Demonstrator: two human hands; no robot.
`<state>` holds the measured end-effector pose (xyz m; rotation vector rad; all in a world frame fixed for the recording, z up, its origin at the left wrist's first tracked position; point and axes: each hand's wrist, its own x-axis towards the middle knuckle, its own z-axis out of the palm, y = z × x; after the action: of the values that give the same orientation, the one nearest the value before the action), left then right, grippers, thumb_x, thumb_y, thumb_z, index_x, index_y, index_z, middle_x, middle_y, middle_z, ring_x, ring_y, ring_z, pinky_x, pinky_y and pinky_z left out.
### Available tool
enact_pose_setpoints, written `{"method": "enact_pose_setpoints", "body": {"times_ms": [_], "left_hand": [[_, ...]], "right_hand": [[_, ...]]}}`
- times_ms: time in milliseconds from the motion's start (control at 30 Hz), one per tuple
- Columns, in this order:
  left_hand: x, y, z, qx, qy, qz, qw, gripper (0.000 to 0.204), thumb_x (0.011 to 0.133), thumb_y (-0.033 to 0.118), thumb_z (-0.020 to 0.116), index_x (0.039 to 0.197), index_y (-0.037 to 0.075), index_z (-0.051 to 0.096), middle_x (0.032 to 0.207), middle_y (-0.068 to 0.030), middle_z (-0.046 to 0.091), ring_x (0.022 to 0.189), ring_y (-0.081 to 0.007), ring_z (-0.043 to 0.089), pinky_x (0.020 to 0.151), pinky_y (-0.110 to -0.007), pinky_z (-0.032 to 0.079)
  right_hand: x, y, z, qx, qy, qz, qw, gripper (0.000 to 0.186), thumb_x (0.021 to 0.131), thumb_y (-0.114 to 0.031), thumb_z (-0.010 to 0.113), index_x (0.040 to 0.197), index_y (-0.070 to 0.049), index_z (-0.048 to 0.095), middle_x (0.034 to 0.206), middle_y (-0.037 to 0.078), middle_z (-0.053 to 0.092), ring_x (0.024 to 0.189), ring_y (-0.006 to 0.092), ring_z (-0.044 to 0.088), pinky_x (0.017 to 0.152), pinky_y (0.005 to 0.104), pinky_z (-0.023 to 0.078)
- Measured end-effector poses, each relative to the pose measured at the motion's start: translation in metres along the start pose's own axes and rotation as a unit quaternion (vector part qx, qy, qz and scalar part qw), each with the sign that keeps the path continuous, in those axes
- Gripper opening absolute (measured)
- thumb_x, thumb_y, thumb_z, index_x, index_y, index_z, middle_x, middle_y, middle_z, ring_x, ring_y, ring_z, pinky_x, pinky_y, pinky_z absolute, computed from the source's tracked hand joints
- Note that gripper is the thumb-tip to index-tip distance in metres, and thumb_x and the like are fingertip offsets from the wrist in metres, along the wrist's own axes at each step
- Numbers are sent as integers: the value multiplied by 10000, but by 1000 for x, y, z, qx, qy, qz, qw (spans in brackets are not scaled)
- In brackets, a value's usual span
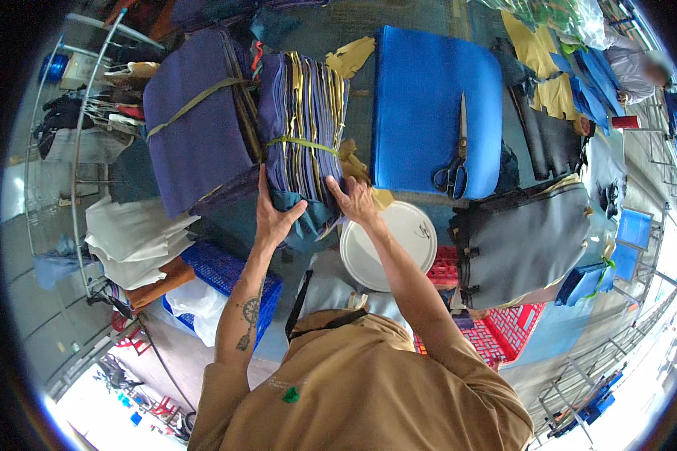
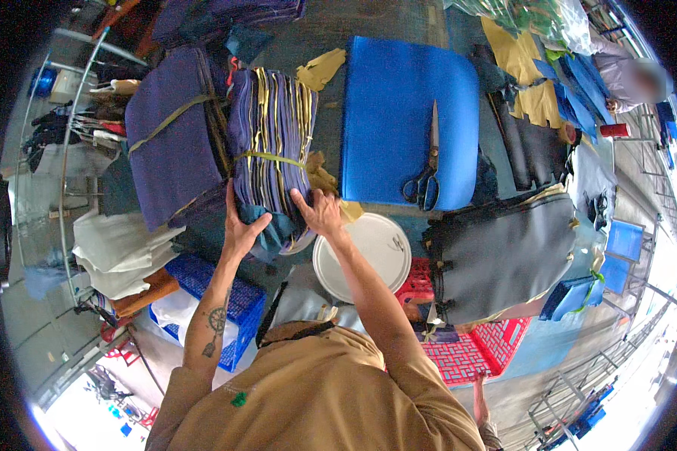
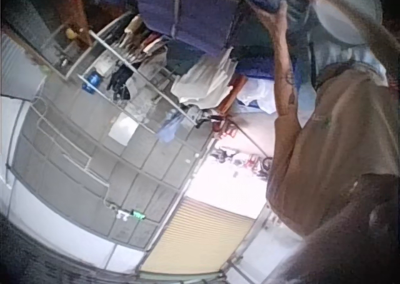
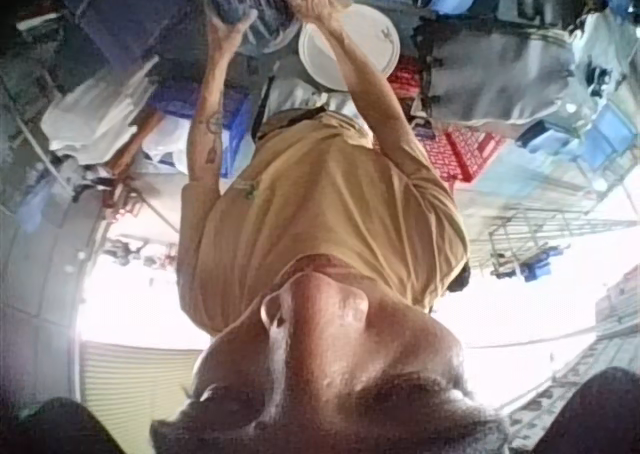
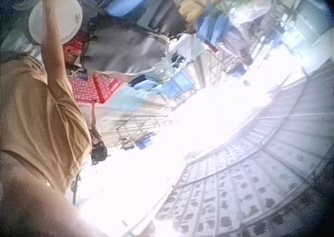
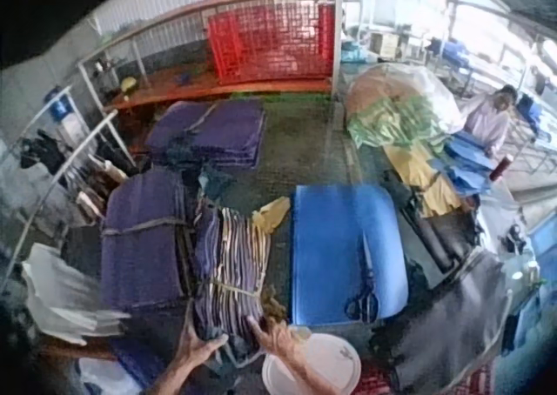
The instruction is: The person cuts the straps binding a stack of purple fabric using scissors, then separates individual pieces from the stack. The person places the separated fabric pieces into a red crate.
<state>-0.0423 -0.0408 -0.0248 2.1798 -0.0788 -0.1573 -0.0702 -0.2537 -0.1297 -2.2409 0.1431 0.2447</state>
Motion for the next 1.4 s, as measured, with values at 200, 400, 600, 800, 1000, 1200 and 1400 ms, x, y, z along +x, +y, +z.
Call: {"method": "enact_pose_setpoints", "body": {"times_ms": [200, 400, 600, 800, 1000, 1200, 1400], "left_hand": [[2, 5, -5, -19, -14, -36, 999, 1174, 708, 262, 865, 1606, 20, 149, 1579, -281, 335, 1446, -393, 382, 1206, -437, 313], [7, 2, -10, -47, -41, -51, 997, 1166, 721, 286, 861, 1608, 24, 153, 1593, -240, 330, 1459, -353, 366, 1202, -427, 305], [11, 0, -3, -101, -40, -30, 994, 1142, 731, 189, 844, 1620, 55, 140, 1594, -243, 335, 1460, -362, 363, 1210, -441, 300], [8, -10, -4, -207, -63, -69, 974, 1087, 763, 136, 809, 1625, 71, 150, 1605, -197, 332, 1470, -329, 349, 1220, -426, 280], [17, -42, 15, -399, -129, -305, 855, 941, 800, 288, 785, 1590, 95, 311, 1508, -153, 475, 1360, -290, 487, 1117, -425, 414], [8, -59, 48, -310, -47, -364, 877, 834, 889, 432, 749, 1536, 51, 386, 1393, -118, 595, 1233, -282, 604, 1014, -360, 488], [-2, -35, 48, -370, -102, -219, 897, 959, 892, 291, 779, 1620, 53, 203, 1497, -119, 480, 1338, -226, 484, 1131, -361, 381]], "right_hand": [[21, -11, -40, 72, -185, 112, 974, 948, 909, -786, 475, 1391, 29, 527, 1232, 279, 650, 1041, 399, 671, 899, 477, 512], [39, -1, -30, 223, -223, 202, 927, 1146, 746, -913, 537, 1249, 113, 627, 1127, 288, 693, 1084, 373, 676, 943, 477, 505], [2, 17, 19, 318, -68, 69, 943, 1195, 590, -801, 802, 1267, 156, 570, 1202, 315, 655, 1147, 395, 651, 977, 463, 506], [-17, -43, -42, 136, -33, 113, 984, 1040, 604, -629, 859, 1202, 158, 534, 1106, 345, 665, 1060, 437, 674, 911, 478, 529], [-27, -88, -85, 9, -8, 141, 990, 1023, 649, -681, 833, 1154, 147, 506, 984, 346, 684, 958, 476, 695, 855, 485, 559], [-35, -69, -59, -25, -27, 106, 994, 1230, 790, -585, 788, 1477, 223, 165, 1344, 421, 511, 1218, 488, 593, 1026, 492, 493], [-50, -33, -53, 57, 33, 107, 992, 1083, 868, -480, 755, 1524, 147, 165, 1398, 403, 474, 1246, 519, 544, 1035, 504, 456]]}}
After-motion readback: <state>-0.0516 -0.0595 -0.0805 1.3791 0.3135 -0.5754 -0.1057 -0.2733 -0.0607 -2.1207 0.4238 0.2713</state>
